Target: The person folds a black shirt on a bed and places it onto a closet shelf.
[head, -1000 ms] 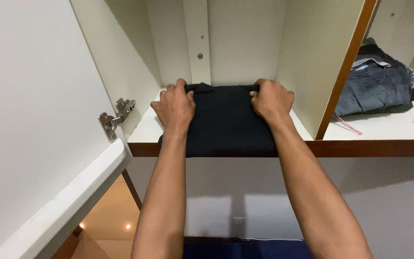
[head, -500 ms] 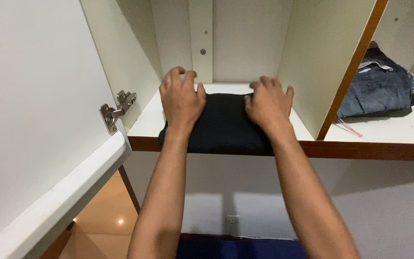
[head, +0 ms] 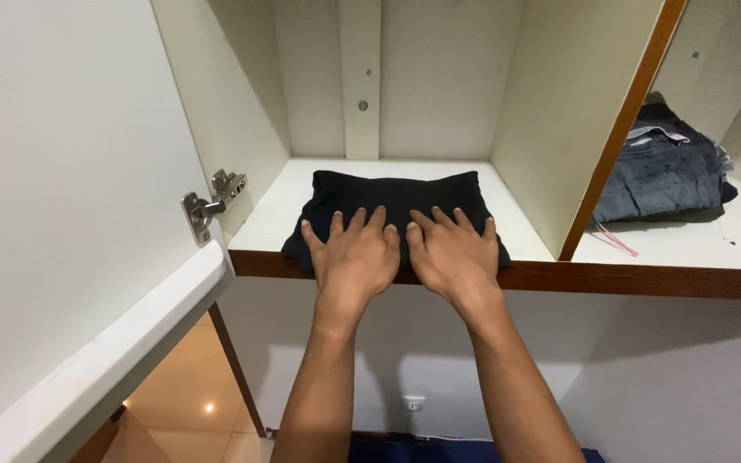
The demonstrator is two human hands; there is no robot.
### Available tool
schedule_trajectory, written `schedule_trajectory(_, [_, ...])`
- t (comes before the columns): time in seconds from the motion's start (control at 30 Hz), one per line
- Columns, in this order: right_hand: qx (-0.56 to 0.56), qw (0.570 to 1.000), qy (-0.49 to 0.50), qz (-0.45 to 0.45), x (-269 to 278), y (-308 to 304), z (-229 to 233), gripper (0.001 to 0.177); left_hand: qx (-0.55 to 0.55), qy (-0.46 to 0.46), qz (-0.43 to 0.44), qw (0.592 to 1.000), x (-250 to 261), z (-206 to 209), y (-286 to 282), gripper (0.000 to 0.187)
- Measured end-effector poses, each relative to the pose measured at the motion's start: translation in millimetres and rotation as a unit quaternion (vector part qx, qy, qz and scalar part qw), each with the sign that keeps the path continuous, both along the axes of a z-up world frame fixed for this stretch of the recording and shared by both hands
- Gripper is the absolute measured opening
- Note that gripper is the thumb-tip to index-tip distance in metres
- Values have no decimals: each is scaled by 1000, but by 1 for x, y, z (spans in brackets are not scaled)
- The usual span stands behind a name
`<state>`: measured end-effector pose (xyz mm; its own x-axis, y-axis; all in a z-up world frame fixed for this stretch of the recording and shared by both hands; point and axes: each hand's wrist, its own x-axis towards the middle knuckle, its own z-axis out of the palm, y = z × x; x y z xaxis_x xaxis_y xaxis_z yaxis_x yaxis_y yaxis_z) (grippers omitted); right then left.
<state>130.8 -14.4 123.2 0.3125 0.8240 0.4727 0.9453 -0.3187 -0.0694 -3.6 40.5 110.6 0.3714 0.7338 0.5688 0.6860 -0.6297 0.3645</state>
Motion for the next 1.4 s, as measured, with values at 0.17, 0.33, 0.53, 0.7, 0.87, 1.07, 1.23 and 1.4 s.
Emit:
schedule_trajectory(0.17, [-57,997,34,-26,15,29,6,55,-58,54,18,997,17,9,26,52])
schedule_trajectory(0.33, [-34,998,52,-14,32,58,11,55,-59,44,14,997,29,16,51,52])
schedule_trajectory(0.53, [-28,999,44,-11,41,77,9,55,-48,29,13,998,37,14,64,50])
schedule_trajectory(0.7, [19,1000,13,10,35,60,0,55,95,-78,-18,992,29,-6,66,43])
schedule_trajectory(0.87, [117,989,-76,53,27,13,-35,57,203,-114,15,972,4,-42,43,39])
schedule_trajectory(1.07, [97,992,-84,5,18,2,-43,58,199,-88,58,974,-5,-53,23,46])
schedule_trajectory(1.23, [60,996,-59,5,22,13,-36,59,143,-33,70,987,0,-44,34,50])
schedule_trajectory(1.4, [0,999,-31,-22,25,26,-28,60,61,52,63,995,1,-30,43,55])
